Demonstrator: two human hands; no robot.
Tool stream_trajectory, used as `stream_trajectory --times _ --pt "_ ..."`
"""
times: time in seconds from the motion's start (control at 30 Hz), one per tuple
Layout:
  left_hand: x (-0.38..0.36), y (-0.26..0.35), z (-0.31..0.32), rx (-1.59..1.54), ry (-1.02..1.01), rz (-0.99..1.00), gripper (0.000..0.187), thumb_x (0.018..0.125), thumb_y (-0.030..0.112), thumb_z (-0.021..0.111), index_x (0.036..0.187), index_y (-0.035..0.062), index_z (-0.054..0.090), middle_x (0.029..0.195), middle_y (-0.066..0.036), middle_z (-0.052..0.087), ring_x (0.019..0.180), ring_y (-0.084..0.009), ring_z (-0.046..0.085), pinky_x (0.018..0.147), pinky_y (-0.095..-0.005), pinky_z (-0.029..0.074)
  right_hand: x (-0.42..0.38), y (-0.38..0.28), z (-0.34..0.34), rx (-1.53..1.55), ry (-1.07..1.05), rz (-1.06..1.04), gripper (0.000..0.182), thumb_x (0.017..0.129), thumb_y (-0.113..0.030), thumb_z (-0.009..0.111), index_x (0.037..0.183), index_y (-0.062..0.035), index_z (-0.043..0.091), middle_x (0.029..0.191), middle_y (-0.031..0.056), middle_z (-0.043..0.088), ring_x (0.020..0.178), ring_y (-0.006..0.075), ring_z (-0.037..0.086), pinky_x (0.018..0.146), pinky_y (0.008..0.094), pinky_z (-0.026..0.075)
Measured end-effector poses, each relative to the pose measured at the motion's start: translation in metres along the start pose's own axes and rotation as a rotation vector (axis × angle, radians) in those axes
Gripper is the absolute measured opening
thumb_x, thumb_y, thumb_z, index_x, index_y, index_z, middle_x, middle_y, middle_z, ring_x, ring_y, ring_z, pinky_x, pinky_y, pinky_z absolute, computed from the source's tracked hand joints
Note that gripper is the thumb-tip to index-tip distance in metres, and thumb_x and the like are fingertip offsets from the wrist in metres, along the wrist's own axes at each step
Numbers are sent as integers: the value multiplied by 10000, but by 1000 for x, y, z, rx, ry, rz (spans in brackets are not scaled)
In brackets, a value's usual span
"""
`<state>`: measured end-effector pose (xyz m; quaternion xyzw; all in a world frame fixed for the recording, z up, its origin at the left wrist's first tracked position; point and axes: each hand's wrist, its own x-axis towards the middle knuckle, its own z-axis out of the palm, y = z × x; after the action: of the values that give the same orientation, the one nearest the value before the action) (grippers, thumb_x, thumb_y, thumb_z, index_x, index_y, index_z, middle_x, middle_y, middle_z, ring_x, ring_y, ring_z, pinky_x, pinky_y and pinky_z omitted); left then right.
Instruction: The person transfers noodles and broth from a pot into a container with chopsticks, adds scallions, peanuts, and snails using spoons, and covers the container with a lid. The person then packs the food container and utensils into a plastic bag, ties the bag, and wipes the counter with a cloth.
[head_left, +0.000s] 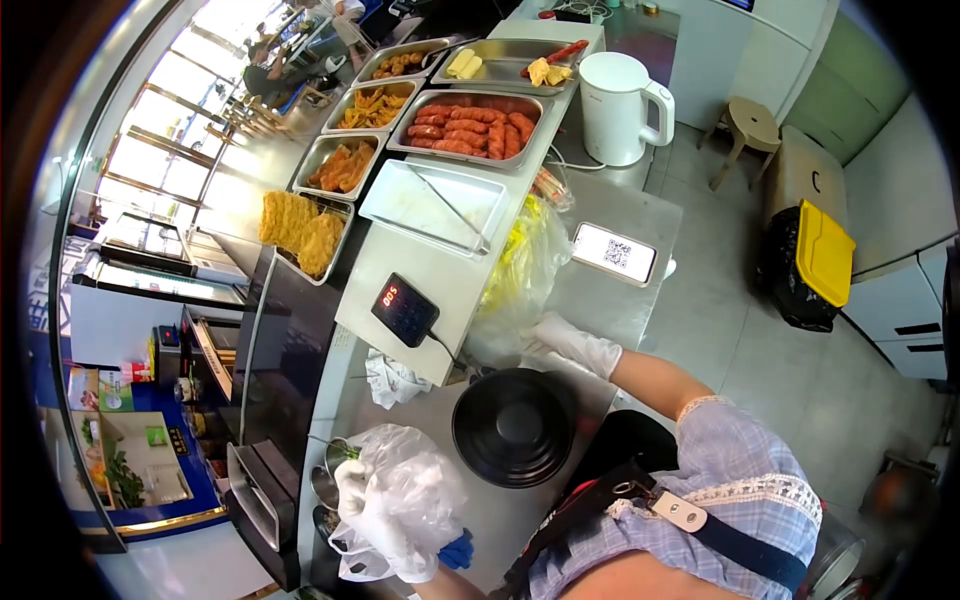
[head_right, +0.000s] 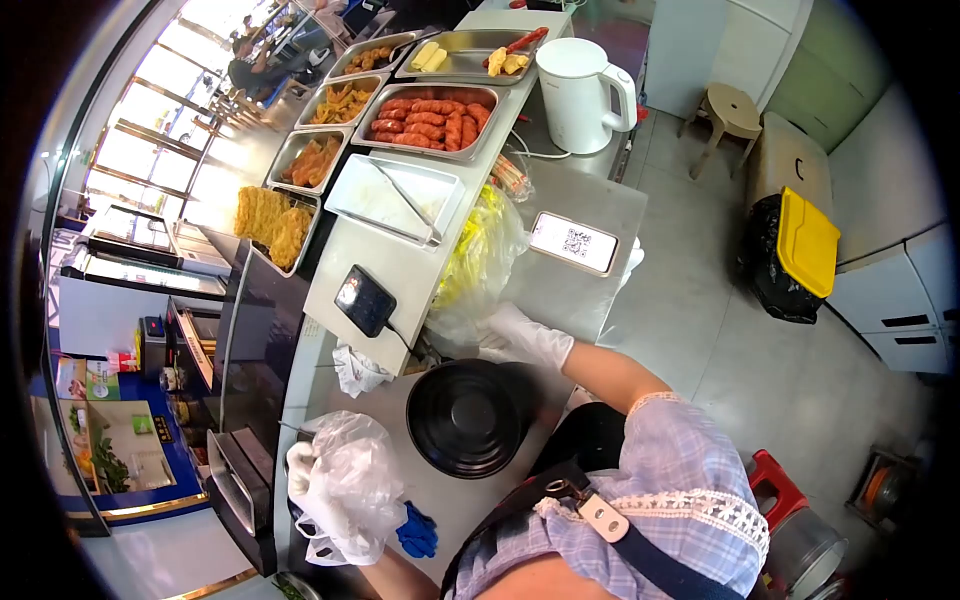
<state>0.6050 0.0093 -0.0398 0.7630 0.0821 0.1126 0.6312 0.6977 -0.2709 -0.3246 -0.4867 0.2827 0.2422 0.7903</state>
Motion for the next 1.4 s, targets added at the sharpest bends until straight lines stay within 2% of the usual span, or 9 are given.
stream_trajectory --times 0.07,0.13,0.23,0.37,0.43,0.53,0.83,1.07,1.4 --pt "9 2 18 -80 -101 37 121 735 -52 554 834 16 537 911 -69 612 780 -100 560 724 -220 461 -20 -10 -13 -140 -19 -27 243 831 -183 634 991 -1 654 792 145 677 798 286 654 728 380 530" --pt "13 19 42 -64 -143 34 164 755 -56 539 911 -11 559 918 -74 614 782 -107 564 721 -215 464 -32 -25 -25 -908 306 -492 212 807 -218 639 951 -65 666 783 158 668 780 302 645 726 384 514" --pt "16 45 82 6 -329 -77 277 786 -35 551 1062 -48 575 921 -87 628 802 -130 586 728 -232 474 -53 -59 -30 -787 693 -697 247 778 -275 648 950 -100 626 804 178 645 797 320 631 724 403 501" --pt "41 6 134 460 -842 -37 337 838 125 615 1154 7 611 794 -80 660 798 -136 624 746 -255 480 -34 -73 -32 -858 756 -834 269 776 -274 652 946 -73 595 799 166 639 796 322 637 708 417 503" --pt "49 -28 174 784 -916 283 396 828 250 618 1178 65 603 897 -129 673 843 -244 645 785 -334 490 -24 -73 -25 -1168 706 -671 417 753 -285 676 1070 -40 559 861 181 641 849 351 633 753 409 507" --pt "55 -49 234 1239 -1128 302 428 877 242 505 1290 130 502 1059 -153 643 983 -327 612 855 -401 473 8 -60 -31 -1140 716 -693 345 771 -212 647 1036 -34 519 815 177 635 783 364 637 711 427 512" --pt "71 -103 282 1464 -1056 428 507 870 120 429 1376 131 400 987 -127 663 881 -285 657 757 -406 509 -24 -89 -39 -1005 563 -785 185 818 -193 606 922 -94 489 723 149 614 714 362 624 666 451 493" --pt "68 -120 280 1446 -1016 492 454 852 129 466 1305 108 487 913 -104 680 815 -274 670 701 -392 519 -30 -95 -54 -1228 268 -1037 90 814 -124 563 899 -107 539 819 93 616 730 337 621 660 415 500" --pt "81 -134 281 1604 -1115 427 194 848 164 531 911 125 711 933 -80 692 890 -242 671 728 -355 523 -36 -111 -51 -1601 68 -934 328 752 -47 542 1035 -153 667 983 70 610 887 283 619 796 411 484"
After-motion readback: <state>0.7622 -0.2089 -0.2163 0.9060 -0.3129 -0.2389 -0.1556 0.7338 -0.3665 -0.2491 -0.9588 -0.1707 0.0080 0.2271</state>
